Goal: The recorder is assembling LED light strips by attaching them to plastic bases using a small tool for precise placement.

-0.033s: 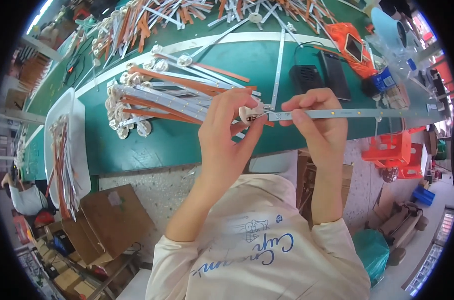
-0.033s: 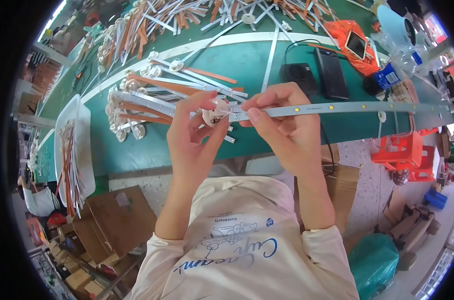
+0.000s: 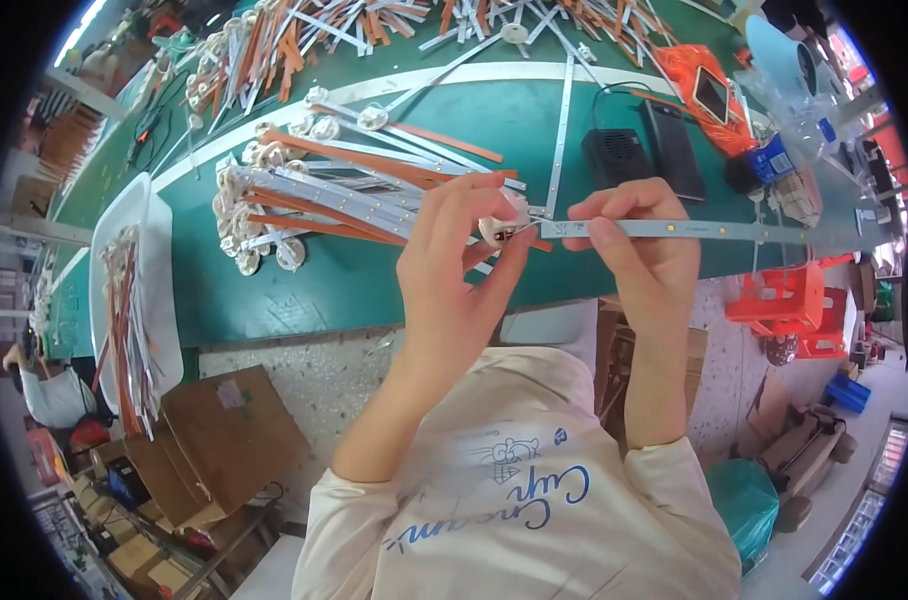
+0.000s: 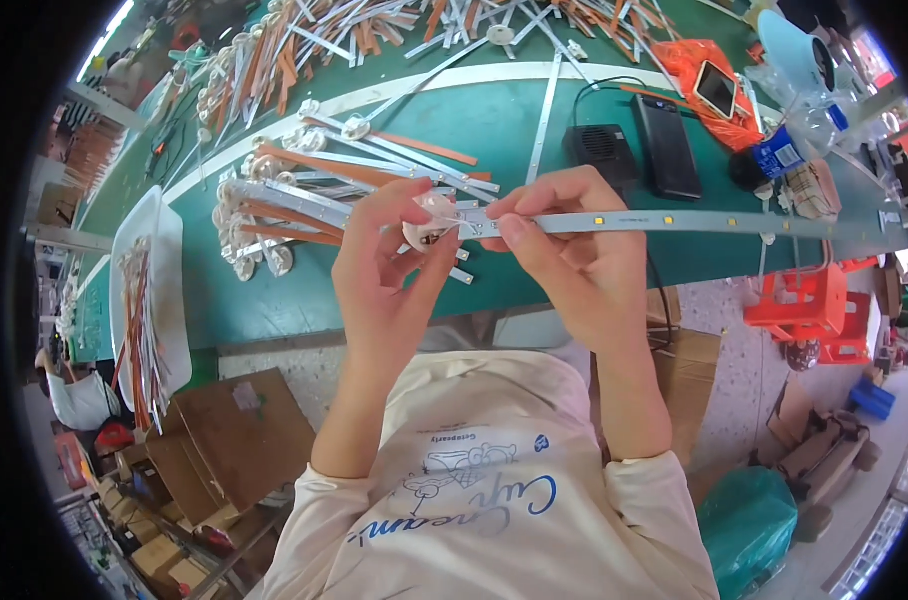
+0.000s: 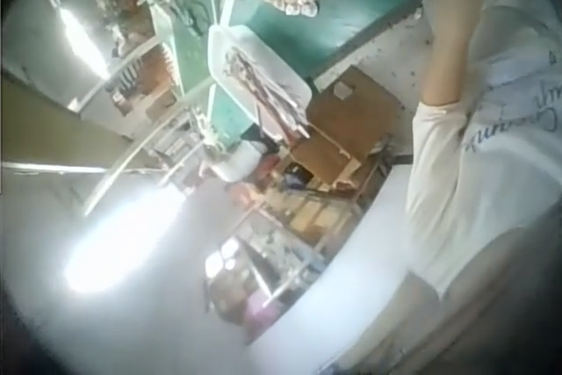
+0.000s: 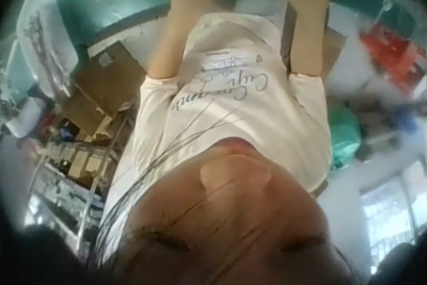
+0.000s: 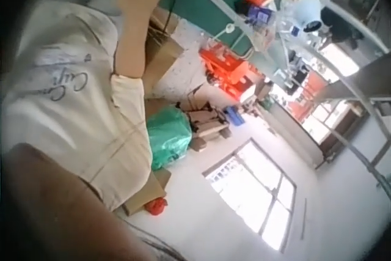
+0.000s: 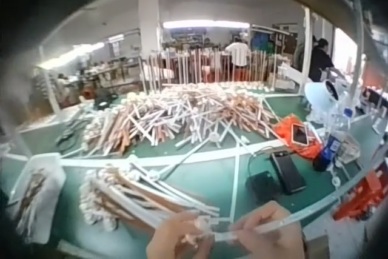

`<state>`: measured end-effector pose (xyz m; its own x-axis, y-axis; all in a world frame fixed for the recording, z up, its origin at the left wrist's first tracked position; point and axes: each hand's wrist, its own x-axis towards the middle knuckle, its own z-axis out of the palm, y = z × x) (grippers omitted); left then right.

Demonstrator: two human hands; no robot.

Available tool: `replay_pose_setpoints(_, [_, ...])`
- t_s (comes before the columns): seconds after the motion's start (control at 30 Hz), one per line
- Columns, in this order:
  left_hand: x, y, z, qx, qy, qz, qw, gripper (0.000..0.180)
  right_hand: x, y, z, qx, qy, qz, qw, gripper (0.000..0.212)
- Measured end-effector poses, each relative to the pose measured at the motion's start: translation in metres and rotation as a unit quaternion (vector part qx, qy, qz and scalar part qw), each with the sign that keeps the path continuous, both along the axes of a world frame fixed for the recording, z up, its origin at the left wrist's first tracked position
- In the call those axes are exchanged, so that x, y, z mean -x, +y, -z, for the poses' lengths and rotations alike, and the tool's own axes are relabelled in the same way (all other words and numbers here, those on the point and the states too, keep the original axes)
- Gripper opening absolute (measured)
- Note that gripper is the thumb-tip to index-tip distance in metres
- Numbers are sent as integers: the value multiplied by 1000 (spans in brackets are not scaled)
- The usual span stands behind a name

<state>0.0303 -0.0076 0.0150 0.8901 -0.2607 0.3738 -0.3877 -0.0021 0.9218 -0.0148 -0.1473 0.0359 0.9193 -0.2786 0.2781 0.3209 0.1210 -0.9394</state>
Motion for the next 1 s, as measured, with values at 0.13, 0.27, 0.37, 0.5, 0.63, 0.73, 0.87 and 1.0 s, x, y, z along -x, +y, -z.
replay_pose_setpoints(0.13, [2, 11, 3, -69, -129, -20, 989, 22, 4, 1, 4, 0, -26, -8, 1000, 10])
replay_pose_setpoints(0.27, [4, 7, 0, -68, -201, -53, 976, 29, 7, 6, 3, -17, -14, 8, 1000, 10])
replay_pose_setpoints(0.37, [5, 7, 2, -34, -183, -36, 982, 35, 7, 7, 3, -18, -37, -4, 999, 10])
replay_pose_setpoints(0.5, [1, 10, 2, -50, -203, -63, 976, 31, 9, 8, 0, 4, -27, -16, 999, 9])
replay_pose_setpoints(0.63, [2, 13, -3, -56, -189, -31, 980, 28, 11, 1, 0, 123, -42, -3, 992, 9])
replay_pose_setpoints(0.73, [6, 13, -7, -58, -176, -19, 982, 29, 11, 3, -3, 94, -24, 12, 995, 12])
replay_pose_setpoints(0.87, [14, 8, -7, -62, -93, 22, 993, 23, 11, 10, -2, -4, -14, 14, 1000, 17])
replay_pose_setpoints(1.0, [18, -2, -5, 102, 24, -28, 994, 31, 9, 11, 10, -1, -39, 8, 999, 18])
